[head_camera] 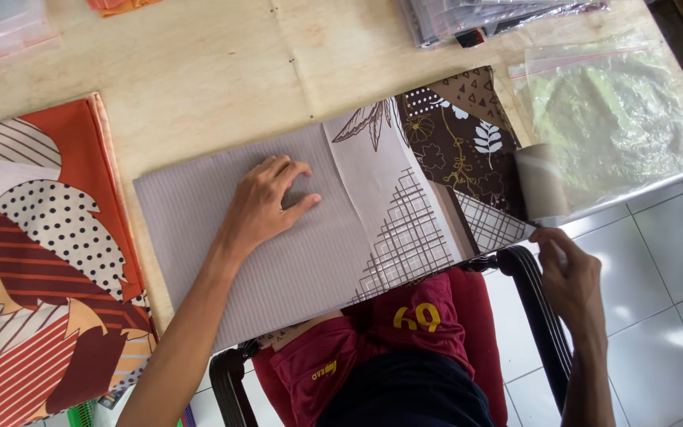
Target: Using a lint roller to remove debris from fabric pieces before folding and stacking them
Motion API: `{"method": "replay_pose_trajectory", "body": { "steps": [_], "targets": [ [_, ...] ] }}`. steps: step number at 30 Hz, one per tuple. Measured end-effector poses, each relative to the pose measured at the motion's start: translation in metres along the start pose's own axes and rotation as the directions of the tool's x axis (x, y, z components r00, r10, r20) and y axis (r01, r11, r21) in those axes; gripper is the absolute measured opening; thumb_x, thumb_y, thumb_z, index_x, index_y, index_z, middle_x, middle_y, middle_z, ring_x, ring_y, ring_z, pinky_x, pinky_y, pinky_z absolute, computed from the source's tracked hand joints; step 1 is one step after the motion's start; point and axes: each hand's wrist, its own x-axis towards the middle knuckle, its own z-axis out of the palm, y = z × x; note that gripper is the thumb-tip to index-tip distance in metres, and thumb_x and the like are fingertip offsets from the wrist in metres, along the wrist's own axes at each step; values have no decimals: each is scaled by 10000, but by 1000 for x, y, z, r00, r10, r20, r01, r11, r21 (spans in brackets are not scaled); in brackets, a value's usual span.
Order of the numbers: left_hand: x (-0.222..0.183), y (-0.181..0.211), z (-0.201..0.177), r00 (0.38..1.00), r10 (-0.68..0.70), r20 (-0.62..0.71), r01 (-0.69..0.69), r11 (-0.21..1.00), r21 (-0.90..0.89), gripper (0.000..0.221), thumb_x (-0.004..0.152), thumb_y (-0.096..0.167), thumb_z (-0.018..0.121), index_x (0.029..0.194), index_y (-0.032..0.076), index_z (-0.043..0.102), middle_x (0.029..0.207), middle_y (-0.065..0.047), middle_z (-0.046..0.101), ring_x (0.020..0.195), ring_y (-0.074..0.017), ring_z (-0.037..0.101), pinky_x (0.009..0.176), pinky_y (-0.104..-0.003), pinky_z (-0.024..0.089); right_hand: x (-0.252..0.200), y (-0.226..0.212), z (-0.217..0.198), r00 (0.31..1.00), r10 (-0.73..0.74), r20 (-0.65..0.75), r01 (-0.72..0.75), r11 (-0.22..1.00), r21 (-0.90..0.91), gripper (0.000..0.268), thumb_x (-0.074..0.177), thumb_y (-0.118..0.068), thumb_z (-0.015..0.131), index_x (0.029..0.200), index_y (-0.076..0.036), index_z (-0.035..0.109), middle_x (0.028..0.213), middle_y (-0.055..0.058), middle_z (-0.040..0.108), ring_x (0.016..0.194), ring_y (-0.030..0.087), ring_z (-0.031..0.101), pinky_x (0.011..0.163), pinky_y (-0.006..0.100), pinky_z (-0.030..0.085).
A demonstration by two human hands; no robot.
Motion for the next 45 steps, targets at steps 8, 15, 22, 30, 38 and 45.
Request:
{"method": "replay_pose_trajectory", "body": {
  "steps": [8,15,22,30,38,45],
  "targets": [
    [-6,-13,2,997,-73,-22,76,978,193,601,931,440,686,1468,226,524,1291,-50,500,1233,-293,473,982,-475,407,18,-90,49,992,-115,-49,123,970,209,239,1068,-52,418,1304,-42,384,852,249,632,763,420,629,707,542,492],
    [-6,-10,-2,992,-127,-29,130,972,197,615,967,506,641,1479,180,542,1475,-97,475,1395,-334,391,1093,-527,315,84,-127,132,865,-469,176,486,871,-69,250,1049,-246,571,1255,-105,567,885,169,755,787,362,761,661,422,584],
    [-5,-5,-2,981,-190,-29,192,956,222,694,960,549,634,1544,198,501,1604,-130,421,1498,-395,324,1195,-639,168,131,-99,117,903,-428,20,419,872,-252,192,1079,-212,615,1204,-70,651,731,189,709,564,337,693,576,402,569],
    [-6,-10,1,977,-212,-5,208,951,230,715,962,592,594,1574,248,458,1658,-98,348,1532,-382,271,1214,-647,134,189,-24,77,903,-420,-92,342,831,-440,205,1124,-206,632,1265,-85,544,749,190,670,557,366,664,527,452,479],
    [-6,-7,0,975,-224,-7,219,945,242,720,956,611,584,1569,252,465,1652,-98,360,1524,-386,289,1210,-656,157,136,-53,79,883,-467,-47,457,879,-137,229,1144,-178,543,1283,-47,417,868,313,688,613,422,682,516,459,532],
    [-5,-8,1,974,-225,8,216,943,255,723,955,609,576,1574,257,451,1651,-98,355,1522,-389,289,1209,-667,157,135,-42,91,902,-429,-45,382,843,-378,267,1048,-300,681,1253,-143,615,835,200,723,645,428,702,592,487,532]
  ]
}}
